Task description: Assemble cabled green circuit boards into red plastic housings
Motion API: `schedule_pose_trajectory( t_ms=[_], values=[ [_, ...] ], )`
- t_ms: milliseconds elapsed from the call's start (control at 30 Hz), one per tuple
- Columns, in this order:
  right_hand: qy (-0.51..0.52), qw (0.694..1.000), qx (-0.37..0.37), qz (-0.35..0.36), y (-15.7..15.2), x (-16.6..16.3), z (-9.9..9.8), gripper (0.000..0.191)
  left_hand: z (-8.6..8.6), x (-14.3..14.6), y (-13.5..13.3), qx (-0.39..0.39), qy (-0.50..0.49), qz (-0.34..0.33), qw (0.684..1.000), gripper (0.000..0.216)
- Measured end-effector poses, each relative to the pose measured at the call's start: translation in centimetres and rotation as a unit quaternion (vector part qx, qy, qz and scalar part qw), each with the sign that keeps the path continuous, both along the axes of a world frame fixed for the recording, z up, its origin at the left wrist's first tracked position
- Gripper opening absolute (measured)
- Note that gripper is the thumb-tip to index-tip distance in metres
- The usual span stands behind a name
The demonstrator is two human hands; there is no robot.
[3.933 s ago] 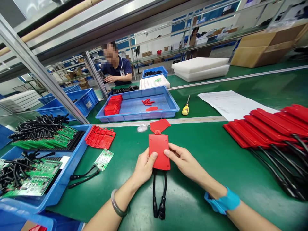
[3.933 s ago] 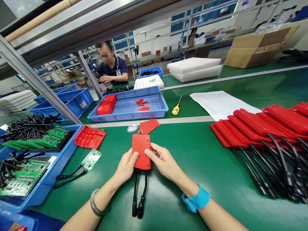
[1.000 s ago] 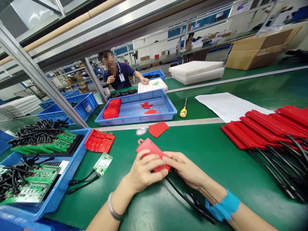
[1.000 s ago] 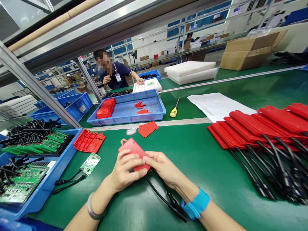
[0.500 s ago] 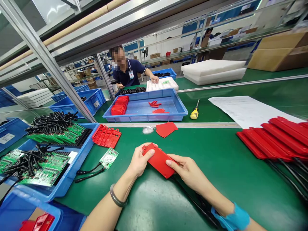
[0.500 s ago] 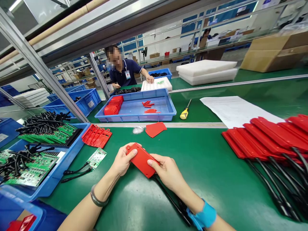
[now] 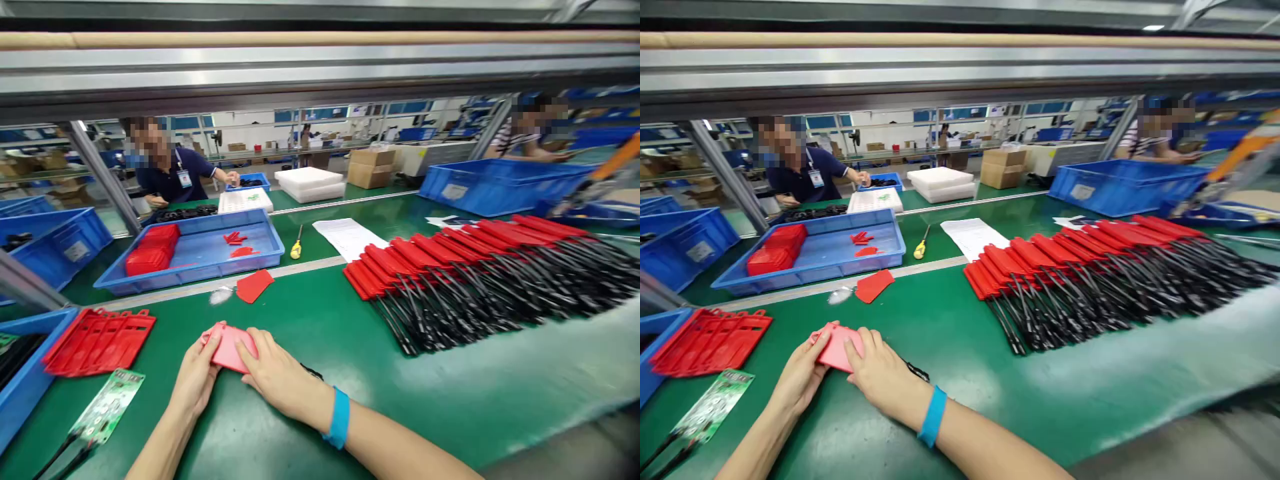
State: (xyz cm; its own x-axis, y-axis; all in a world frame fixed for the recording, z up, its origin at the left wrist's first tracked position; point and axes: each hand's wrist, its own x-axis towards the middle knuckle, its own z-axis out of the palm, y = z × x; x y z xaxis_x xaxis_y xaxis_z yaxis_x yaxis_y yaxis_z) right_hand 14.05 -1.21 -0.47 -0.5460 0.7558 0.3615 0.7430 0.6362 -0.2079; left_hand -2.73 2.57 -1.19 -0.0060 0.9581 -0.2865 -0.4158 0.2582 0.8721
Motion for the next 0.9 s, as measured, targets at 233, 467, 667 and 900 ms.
schedule_pose_trajectory(
  t_ms=[233,467,667,900],
  values=[
    [-0.093,0.968,0.031,-0.233,3.4,5.8,4.7,0.047,0.6,0.6,-0.6,-0.042,-0.001,-0.075,0.996,0.045],
    [-0.107,0.87,0.009,-0.481,6.4,20.2,8.2,0.039,0.2,1.0,-0.7,-0.037,0.044,-0.092,0.994,0.044],
    [-0.111,0.85,-0.028,-0.515,6.7,26.3,6.6,0.033,-0.3,0.8,-0.7,-0.022,0.064,-0.119,0.991,0.05],
    [-0.015,0.855,-0.025,-0.518,6.3,25.3,6.2,0.034,-0.6,0.6,-0.6,-0.007,0.087,-0.141,0.986,0.053]
  ],
)
